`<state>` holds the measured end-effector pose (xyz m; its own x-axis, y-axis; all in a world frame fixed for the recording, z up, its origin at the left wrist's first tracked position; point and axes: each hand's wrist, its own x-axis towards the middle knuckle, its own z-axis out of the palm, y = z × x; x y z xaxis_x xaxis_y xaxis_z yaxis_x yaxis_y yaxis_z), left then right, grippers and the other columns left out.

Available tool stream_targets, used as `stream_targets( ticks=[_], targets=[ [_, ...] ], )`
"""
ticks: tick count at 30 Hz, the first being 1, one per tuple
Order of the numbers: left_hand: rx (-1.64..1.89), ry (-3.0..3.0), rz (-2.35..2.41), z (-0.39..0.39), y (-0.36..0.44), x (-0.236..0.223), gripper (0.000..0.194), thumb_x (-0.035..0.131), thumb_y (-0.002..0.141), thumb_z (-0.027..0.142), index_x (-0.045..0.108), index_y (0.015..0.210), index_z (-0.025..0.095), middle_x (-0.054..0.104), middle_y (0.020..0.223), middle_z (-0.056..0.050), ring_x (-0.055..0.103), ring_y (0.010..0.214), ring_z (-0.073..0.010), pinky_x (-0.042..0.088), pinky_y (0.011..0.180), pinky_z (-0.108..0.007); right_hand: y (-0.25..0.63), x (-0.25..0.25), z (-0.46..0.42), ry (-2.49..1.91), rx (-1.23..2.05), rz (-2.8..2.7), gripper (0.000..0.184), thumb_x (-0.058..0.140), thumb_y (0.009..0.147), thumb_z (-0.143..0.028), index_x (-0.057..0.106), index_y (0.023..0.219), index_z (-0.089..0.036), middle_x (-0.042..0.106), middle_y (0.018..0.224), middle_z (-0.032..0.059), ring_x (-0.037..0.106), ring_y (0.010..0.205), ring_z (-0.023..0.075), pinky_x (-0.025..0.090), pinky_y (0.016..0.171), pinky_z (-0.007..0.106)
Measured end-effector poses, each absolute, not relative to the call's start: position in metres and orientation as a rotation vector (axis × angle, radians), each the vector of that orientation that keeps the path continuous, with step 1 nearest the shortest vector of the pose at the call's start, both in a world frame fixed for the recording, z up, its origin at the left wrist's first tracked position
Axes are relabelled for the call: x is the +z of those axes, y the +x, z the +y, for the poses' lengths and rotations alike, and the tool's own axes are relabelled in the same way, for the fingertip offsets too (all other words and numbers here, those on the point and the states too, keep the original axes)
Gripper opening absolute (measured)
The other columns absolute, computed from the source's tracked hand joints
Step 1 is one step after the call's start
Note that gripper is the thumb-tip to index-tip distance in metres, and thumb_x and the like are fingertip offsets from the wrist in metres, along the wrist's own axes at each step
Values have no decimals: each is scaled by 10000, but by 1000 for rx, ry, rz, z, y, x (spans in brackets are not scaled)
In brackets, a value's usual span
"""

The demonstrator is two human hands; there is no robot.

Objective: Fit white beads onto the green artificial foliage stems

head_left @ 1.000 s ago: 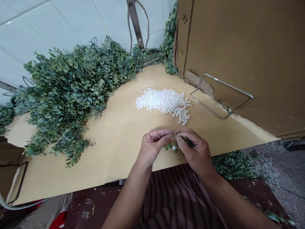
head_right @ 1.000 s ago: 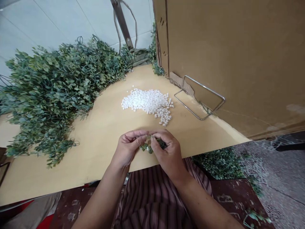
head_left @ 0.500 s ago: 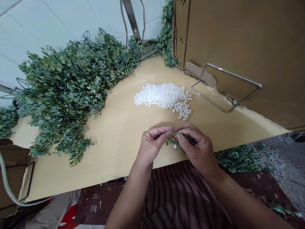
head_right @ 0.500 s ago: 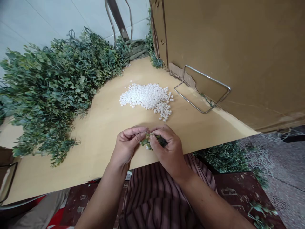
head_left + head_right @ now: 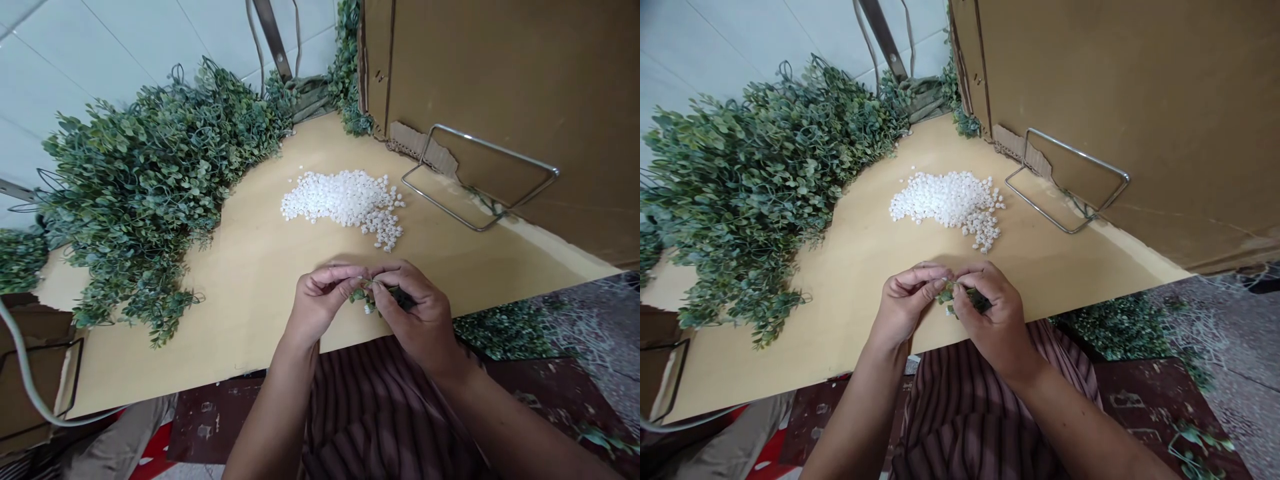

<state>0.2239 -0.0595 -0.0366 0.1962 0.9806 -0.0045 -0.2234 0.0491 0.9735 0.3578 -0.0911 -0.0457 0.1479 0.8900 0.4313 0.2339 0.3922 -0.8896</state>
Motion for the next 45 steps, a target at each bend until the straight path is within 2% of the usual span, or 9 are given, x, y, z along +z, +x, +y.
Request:
stream_targets(
  ticks=[24,38,45],
  targets=[
    [1112,1107,943,-60,223,-33,100,794,637,226,769,733,221,724,734,-16,649,682,-103,538,665,-208,359,-46,-92,-1131,669,-1368,130,541,814,-109,575,737,-209,615,783,15,612,747,136,514,692,255],
    [1078,973,1078,-61,224,-29,165,844,545,267,758,667,198,745,667,-13,655,599,-115,559,651,-248,362,-44,-90,-1143,795,-1393,137,530,817,-121,594,717,-189,625,738,22,610,703,128,505,661,242],
    [1071,938,1065,-58,228,-31,191,858,506,313,752,619,200,725,601,-4,624,539,-97,537,579,-218,362,-45,-90,-1164,802,-1381,140,531,819,-134,596,712,-198,628,724,18,612,692,138,514,652,258]
  ],
)
